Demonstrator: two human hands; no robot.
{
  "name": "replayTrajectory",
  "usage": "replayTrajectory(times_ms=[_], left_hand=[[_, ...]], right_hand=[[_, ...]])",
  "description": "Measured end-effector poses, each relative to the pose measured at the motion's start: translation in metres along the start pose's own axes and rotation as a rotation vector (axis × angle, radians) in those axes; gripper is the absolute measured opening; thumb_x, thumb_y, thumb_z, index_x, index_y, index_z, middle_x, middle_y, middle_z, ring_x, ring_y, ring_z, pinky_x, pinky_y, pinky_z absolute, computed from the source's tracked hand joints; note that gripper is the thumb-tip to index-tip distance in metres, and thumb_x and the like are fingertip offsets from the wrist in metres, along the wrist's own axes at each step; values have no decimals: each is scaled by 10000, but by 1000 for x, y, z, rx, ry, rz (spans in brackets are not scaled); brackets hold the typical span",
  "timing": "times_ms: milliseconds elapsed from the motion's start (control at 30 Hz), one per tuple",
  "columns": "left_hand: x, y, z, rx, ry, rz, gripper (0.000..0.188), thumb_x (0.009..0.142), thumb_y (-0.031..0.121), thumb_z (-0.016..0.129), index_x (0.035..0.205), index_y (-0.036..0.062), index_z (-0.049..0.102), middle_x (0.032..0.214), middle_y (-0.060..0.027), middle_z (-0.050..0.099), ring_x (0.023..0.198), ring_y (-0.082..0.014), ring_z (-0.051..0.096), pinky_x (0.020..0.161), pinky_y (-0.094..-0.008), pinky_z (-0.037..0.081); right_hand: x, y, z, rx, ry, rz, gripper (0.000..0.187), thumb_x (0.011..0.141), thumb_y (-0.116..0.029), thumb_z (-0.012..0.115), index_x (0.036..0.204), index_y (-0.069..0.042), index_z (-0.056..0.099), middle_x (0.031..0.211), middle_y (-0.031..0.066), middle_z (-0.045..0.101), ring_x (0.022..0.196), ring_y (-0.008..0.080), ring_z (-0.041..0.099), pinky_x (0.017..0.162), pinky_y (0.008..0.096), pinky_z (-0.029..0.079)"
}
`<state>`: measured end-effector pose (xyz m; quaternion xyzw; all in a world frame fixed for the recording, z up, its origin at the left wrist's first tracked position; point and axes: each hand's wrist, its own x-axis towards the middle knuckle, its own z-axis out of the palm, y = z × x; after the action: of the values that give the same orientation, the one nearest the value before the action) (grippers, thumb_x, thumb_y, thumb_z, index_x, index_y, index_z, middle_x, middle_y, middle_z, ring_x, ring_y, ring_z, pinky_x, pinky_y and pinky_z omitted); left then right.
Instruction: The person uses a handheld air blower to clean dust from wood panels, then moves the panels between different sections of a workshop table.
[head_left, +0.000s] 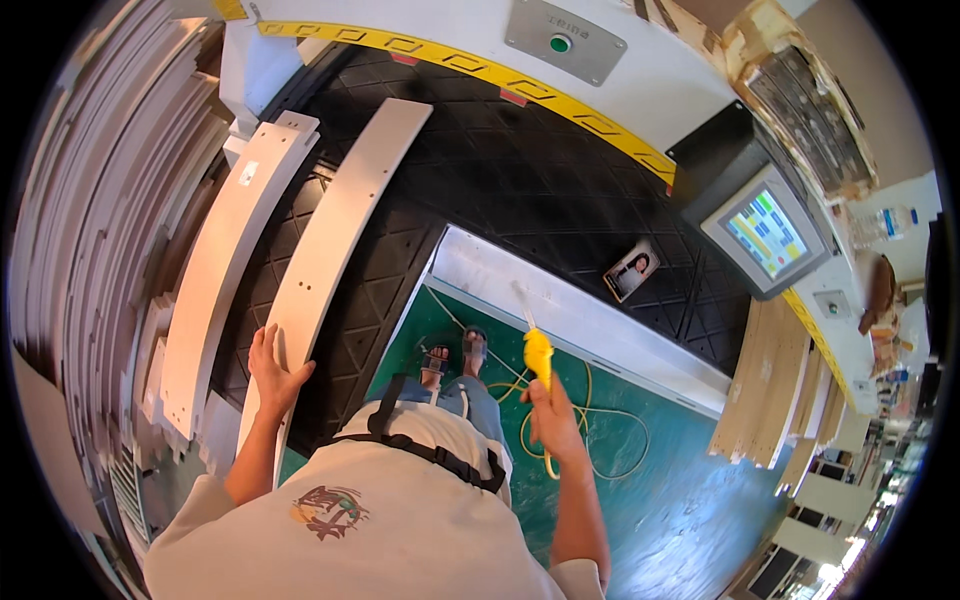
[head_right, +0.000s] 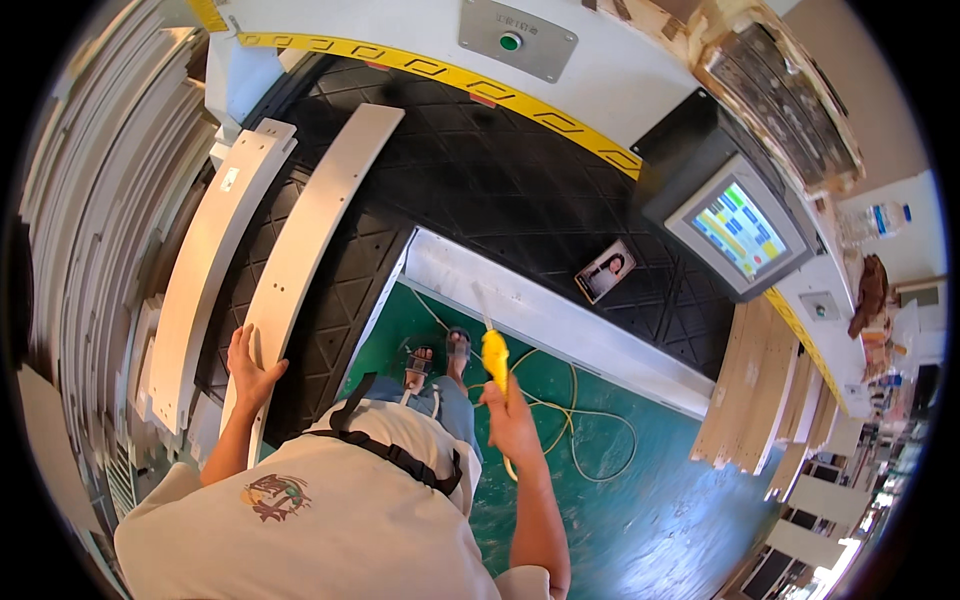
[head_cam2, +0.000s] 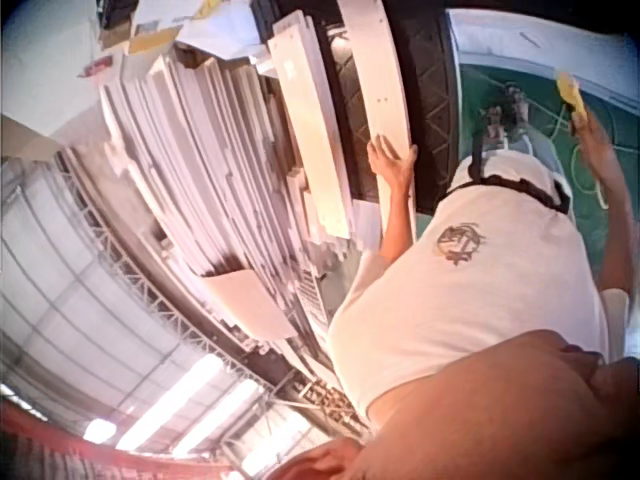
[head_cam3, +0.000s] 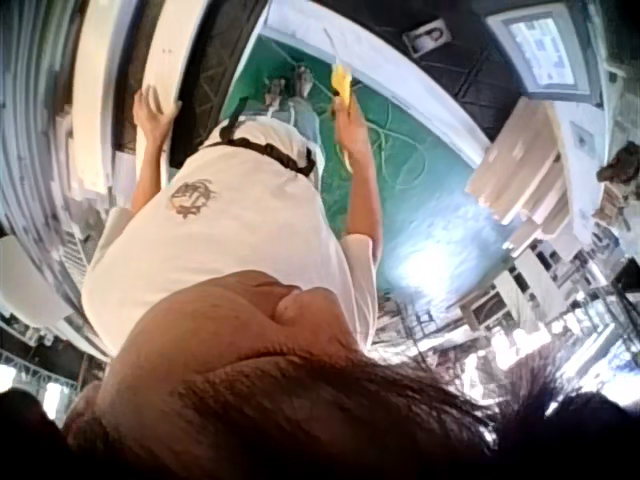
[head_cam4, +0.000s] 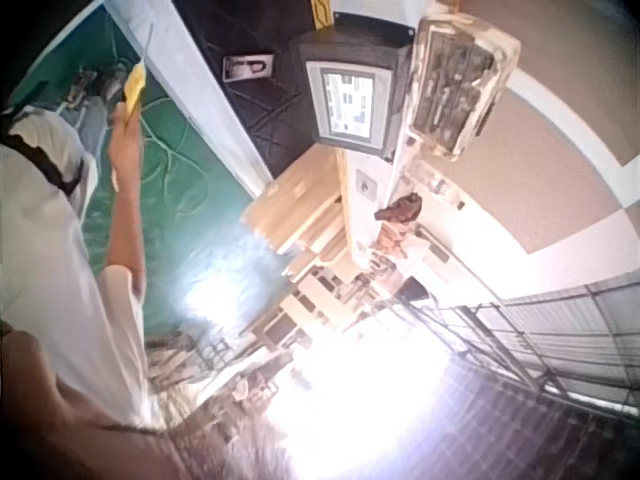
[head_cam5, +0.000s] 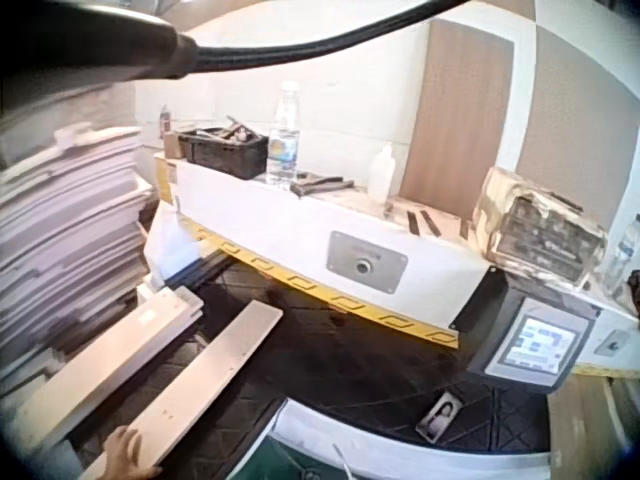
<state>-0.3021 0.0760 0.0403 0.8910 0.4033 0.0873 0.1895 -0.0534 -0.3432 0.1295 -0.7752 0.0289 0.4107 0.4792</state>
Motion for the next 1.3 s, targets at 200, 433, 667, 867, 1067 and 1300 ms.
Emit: replayTrajectory(times_ms=[200,433,667,867,1067,1300], left_hand=[[-30,-1,14,14,-69,33,1100,609,323,934,1546,75,415,1594,-276,360,1467,-453,350,1210,-544,274],[-59,6,-2,107,-253,-199,1274,599,318,975,1631,95,262,1686,-162,284,1568,-387,241,1262,-591,211],[-38,37,28,161,-254,-265,1260,652,414,939,1641,74,235,1702,-195,217,1582,-408,191,1255,-632,192],[24,89,72,159,-81,-99,1160,738,555,843,1598,-16,314,1700,-231,218,1595,-411,155,1249,-677,109],[35,97,81,106,-41,-48,1091,780,535,824,1600,15,326,1707,-208,226,1603,-369,158,1280,-617,106],[-41,40,61,16,106,-82,1070,794,563,796,1599,26,337,1710,-179,241,1606,-335,164,1298,-570,82]], right_hand=[[46,-30,-19,597,-665,358,600,1133,-527,283,1557,-114,386,1466,202,598,456,98,385,437,249,392],[112,-85,-6,187,-1003,514,613,1100,-608,359,1364,-94,563,760,14,534,422,84,328,401,242,324],[234,-178,-23,-124,-369,-158,463,1106,-468,472,1454,-165,494,829,16,545,442,95,507,376,247,406],[273,-223,-3,-15,-345,-146,437,1081,-370,572,1473,-186,515,796,-16,525,672,111,635,505,277,549],[232,-213,-10,-261,-553,-68,429,1104,-312,515,1504,-156,504,789,39,664,521,116,593,374,228,378],[154,-179,58,-598,-676,-97,471,1095,-270,529,1544,-131,495,758,27,632,544,104,564,391,214,336]])
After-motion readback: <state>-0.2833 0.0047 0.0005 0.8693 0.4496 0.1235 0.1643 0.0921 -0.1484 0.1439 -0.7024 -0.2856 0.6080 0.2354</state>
